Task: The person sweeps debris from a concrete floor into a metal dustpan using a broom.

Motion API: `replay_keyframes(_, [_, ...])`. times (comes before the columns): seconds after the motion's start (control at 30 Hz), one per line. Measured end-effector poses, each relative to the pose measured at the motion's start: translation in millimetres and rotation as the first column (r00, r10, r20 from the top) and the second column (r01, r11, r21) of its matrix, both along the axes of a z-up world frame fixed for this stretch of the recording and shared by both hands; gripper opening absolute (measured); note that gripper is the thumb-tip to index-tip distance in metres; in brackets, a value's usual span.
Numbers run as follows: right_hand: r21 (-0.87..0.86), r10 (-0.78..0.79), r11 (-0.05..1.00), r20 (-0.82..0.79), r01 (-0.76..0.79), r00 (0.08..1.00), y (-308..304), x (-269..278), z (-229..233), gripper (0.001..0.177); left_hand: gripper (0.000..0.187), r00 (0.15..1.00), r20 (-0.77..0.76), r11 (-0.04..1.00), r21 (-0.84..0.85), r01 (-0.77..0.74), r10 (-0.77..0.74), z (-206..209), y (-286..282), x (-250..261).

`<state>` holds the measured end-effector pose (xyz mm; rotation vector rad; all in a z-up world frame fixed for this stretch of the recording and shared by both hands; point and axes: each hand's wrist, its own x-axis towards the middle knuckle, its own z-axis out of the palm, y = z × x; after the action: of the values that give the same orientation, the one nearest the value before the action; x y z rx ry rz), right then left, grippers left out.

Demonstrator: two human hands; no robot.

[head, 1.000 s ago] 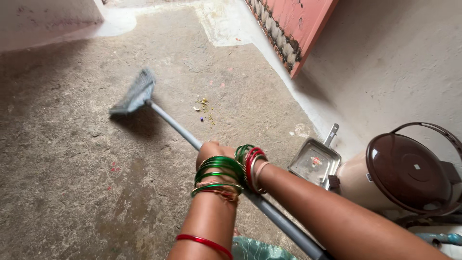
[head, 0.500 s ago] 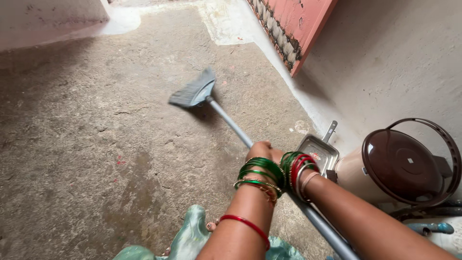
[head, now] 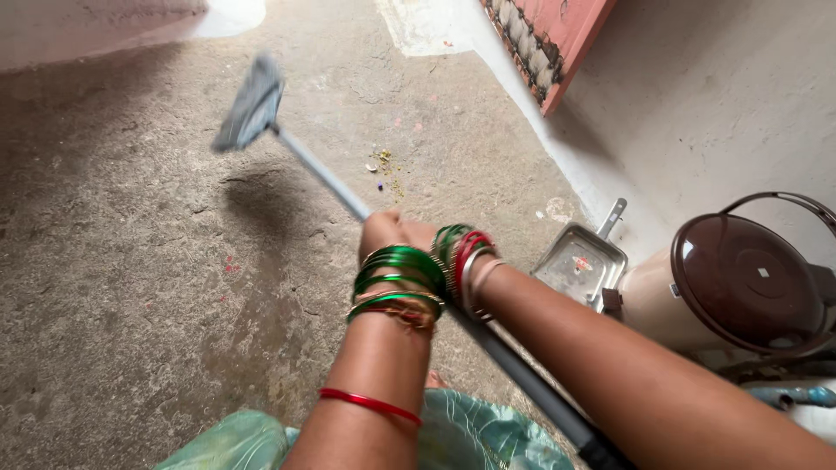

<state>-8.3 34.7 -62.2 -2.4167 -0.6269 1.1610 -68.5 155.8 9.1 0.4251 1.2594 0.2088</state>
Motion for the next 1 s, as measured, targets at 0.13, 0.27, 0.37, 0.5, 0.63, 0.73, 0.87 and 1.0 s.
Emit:
replay_keyframes(0.13, [-0.016, 0.071, 0.997, -0.050, -0.072, 0.996, 14, -18, -13, 0.044, 0.048, 0.996, -0.083, 0.999, 0.006, 0.037, -0.036, -53, 1, -8])
replay_keyframes(0.27, [-0.098, 0.145, 0.984, -0.034, -0.148, 0.989, -31, -26, -3, 0.043, 0.050, 0.981, -0.098, 0.985, -0.059, 0.164, -0.170, -71, -39, 2])
replay_keyframes(0.37, [-0.181, 0.180, 0.968, 0.004, -0.176, 0.984, -79, -25, 14, 0.043, 0.051, 0.964, -0.014, 0.957, -0.121, 0.263, -0.267, -51, -72, 9])
replay_keyframes(0.5, [-0.226, 0.135, 0.966, 0.018, -0.128, 0.991, -116, -25, 36, 0.043, 0.052, 0.924, 0.145, 0.899, -0.219, 0.379, -0.354, -13, -121, -2])
replay_keyframes(0.63, [-0.219, 0.057, 0.975, 0.055, -0.043, 0.997, -134, -20, 59, 0.043, 0.052, 0.928, 0.137, 0.903, -0.220, 0.369, -0.346, 14, -136, 0])
replay_keyframes(0.73, [-0.190, -0.009, 0.982, 0.055, 0.019, 0.998, -145, -26, 69, 0.043, 0.051, 0.957, 0.093, 0.940, -0.181, 0.289, -0.276, 29, -140, -8])
replay_keyframes(0.87, [-0.108, -0.054, 0.993, 0.025, 0.056, 0.998, -117, -22, 60, 0.044, 0.052, 0.992, -0.032, 0.990, -0.078, 0.116, -0.119, 43, -125, -17])
replay_keyframes(1.0, [-0.038, -0.020, 0.999, -0.013, 0.020, 1.000, -66, -16, 34, 0.044, 0.048, 0.998, 0.049, 0.992, -0.122, -0.037, 0.043, 22, -89, -21])
